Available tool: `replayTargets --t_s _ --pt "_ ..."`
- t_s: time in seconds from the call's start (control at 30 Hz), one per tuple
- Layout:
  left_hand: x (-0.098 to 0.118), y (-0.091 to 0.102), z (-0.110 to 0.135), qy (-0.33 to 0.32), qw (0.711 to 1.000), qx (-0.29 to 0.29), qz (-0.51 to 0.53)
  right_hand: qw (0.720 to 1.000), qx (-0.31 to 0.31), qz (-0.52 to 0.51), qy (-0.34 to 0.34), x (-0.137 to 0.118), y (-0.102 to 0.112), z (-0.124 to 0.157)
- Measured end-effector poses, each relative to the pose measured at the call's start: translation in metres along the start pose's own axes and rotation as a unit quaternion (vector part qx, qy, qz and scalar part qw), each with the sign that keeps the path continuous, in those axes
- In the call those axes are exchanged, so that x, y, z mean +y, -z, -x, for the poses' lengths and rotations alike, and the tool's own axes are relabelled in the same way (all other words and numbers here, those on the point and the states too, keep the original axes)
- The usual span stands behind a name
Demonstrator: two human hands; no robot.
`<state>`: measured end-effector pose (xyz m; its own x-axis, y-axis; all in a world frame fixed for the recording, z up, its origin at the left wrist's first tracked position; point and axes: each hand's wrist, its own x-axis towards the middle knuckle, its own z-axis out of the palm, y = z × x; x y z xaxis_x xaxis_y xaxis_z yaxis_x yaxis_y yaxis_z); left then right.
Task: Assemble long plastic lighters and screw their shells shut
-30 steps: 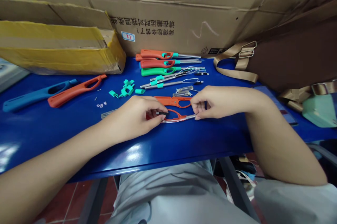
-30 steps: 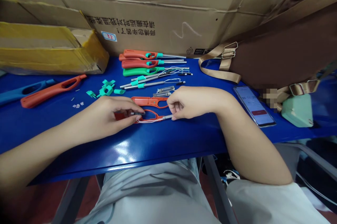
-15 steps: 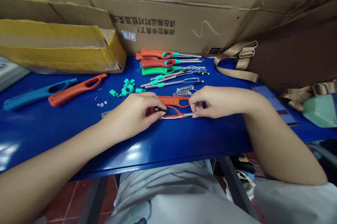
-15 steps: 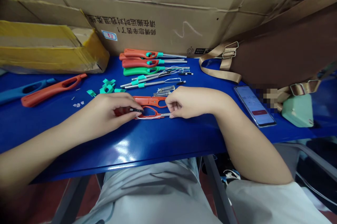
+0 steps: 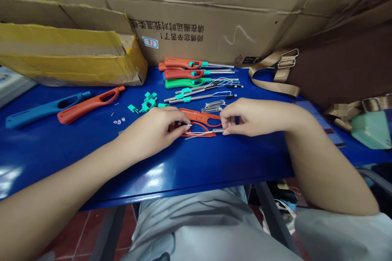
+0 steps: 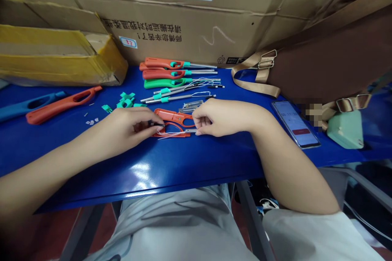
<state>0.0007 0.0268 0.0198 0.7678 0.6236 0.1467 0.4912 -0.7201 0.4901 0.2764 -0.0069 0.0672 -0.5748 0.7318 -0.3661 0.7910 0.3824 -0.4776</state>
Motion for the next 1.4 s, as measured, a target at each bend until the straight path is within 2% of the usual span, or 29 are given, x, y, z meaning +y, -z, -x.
replayTargets --t_s 0.43,0.67,0.9,1.1,1.27,1.4 --pt "0.002 -0.001 -0.001 -0.006 1.0 -0.003 0.01 0.999 0.004 0.032 0.001 -0.001 -0.005 -0.003" --pt "0.004 -0.003 -0.002 0.022 0.999 0.001 0.036 0.999 -0.014 0.031 0.027 -0.005 -0.005 -0.002" --pt "0.005 -0.003 -0.003 0.016 0.999 -0.004 0.036 0.999 -0.018 0.04 -0.01 -0.009 -0.004 0.0" --pt "0.004 -0.004 -0.002 0.003 1.0 0.004 0.031 0.999 -0.021 0.042 -0.017 -0.01 -0.002 0.0" --pt "0.002 -0.004 -0.003 -0.005 0.999 0.003 0.036 0.998 -0.008 0.068 0.008 -0.013 -0.005 0.0" --pt "0.002 -0.005 -0.003 -0.004 0.999 0.002 0.037 0.997 -0.008 0.072 -0.005 -0.013 -0.006 0.0"
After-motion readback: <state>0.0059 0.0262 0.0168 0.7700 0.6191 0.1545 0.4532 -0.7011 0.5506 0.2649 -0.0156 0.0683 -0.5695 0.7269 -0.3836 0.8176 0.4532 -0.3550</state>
